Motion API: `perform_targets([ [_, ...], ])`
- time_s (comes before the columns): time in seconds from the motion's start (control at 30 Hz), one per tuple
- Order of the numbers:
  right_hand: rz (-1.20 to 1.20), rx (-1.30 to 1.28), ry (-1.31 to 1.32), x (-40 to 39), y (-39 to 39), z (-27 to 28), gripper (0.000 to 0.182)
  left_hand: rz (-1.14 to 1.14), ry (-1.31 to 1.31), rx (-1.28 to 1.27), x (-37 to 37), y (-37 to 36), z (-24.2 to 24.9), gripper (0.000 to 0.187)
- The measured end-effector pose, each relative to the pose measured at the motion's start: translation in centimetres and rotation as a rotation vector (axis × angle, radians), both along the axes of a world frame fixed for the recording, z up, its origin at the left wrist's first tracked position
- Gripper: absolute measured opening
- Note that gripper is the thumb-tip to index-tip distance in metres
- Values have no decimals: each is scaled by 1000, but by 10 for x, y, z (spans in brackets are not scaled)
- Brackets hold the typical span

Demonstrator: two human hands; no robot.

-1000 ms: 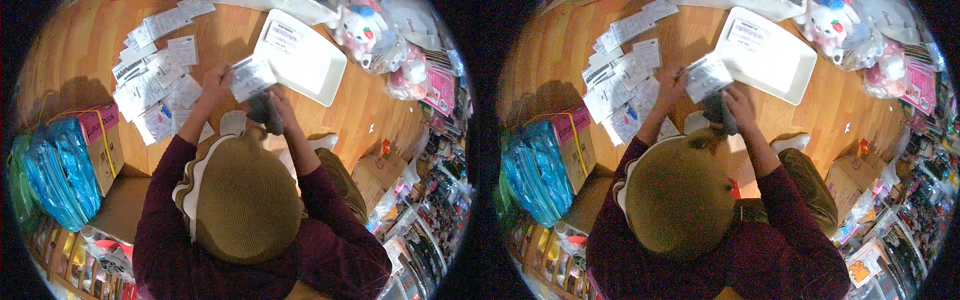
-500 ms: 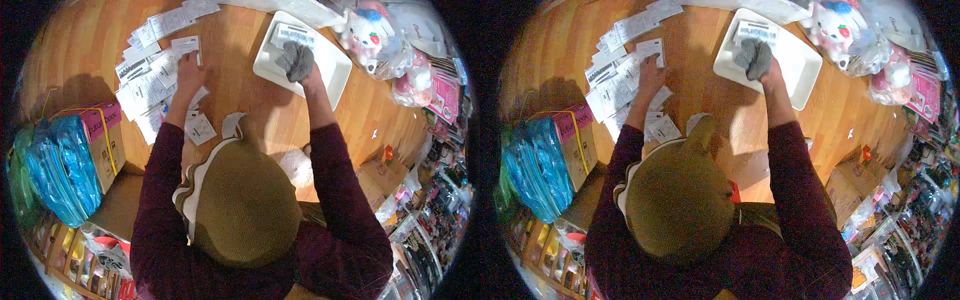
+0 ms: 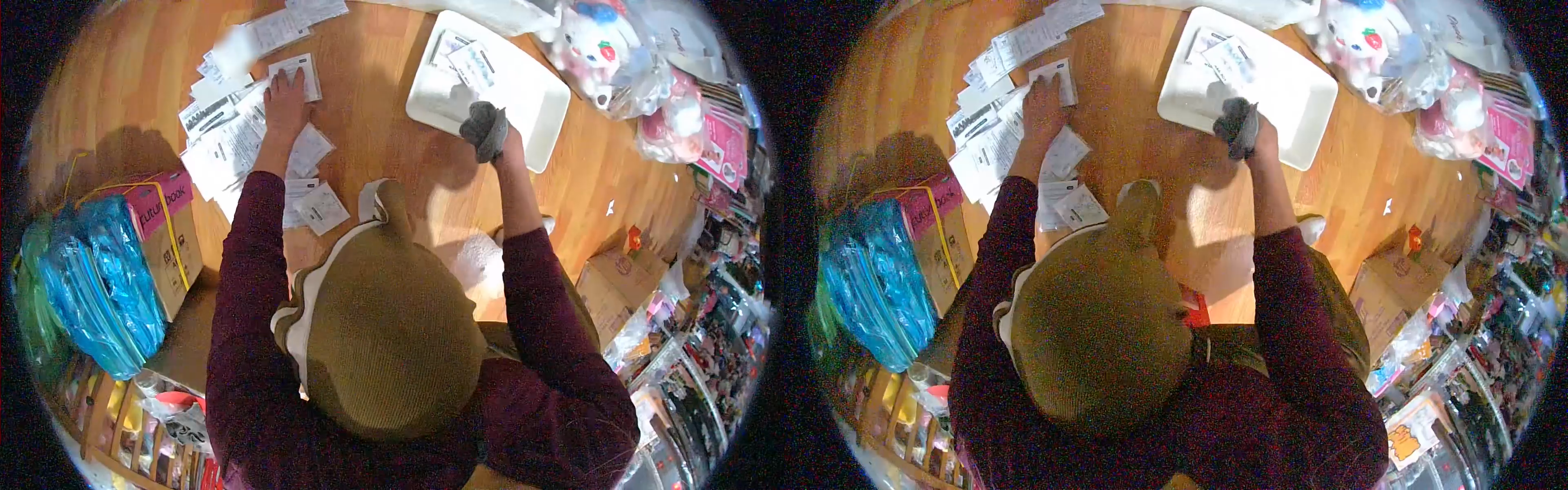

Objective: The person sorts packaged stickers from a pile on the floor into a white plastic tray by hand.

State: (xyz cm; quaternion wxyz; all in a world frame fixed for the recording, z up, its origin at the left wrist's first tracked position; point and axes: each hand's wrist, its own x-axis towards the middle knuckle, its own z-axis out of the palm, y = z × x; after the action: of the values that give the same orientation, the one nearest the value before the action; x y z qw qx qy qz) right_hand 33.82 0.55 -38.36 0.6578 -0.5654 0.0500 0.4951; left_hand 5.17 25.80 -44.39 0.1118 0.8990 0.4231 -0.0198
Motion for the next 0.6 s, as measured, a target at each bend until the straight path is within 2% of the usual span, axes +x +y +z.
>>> perform_targets([
  [0.03, -6, -77, -114, 12, 3, -1, 35, -26, 31, 28, -1, 1, 0, 67],
  [0.13, 17, -81, -63, 45, 13, -17, 33, -56, 48, 121, -1, -4, -5, 56],
  [0.17, 120, -66, -94, 52, 13, -18, 32, -69, 38, 184, -2, -5, -8, 49],
  [0.2, 126, -64, -93, 56, 17, -19, 32, -63, 40, 186, -2, -4, -8, 49],
  [0.3, 152, -74, -115, 66, 30, -30, 39, -81, 16, 238, 0, -6, -5, 39],
  [0.37, 35, -17, -51, 72, 40, -44, 31, -76, -178, 235, -1, -6, 6, 36],
  [0.4, 33, -20, -43, 73, 44, -47, 31, -78, -170, 232, -1, -4, 10, 36],
  [0.47, 275, -139, -471, 71, 58, -39, 29, 7, -303, 136, 0, 0, 16, 33],
  [0.5, 22, -114, -155, 63, 71, -23, 25, 6, -299, 135, 0, 1, 20, 33],
  [0.53, 22, -113, -153, 68, 71, -33, 25, 61, -336, 97, 0, 2, 25, 31],
  [0.6, 250, -142, -587, 86, 74, -59, 25, 119, -372, 61, 0, 0, 38, 30],
])
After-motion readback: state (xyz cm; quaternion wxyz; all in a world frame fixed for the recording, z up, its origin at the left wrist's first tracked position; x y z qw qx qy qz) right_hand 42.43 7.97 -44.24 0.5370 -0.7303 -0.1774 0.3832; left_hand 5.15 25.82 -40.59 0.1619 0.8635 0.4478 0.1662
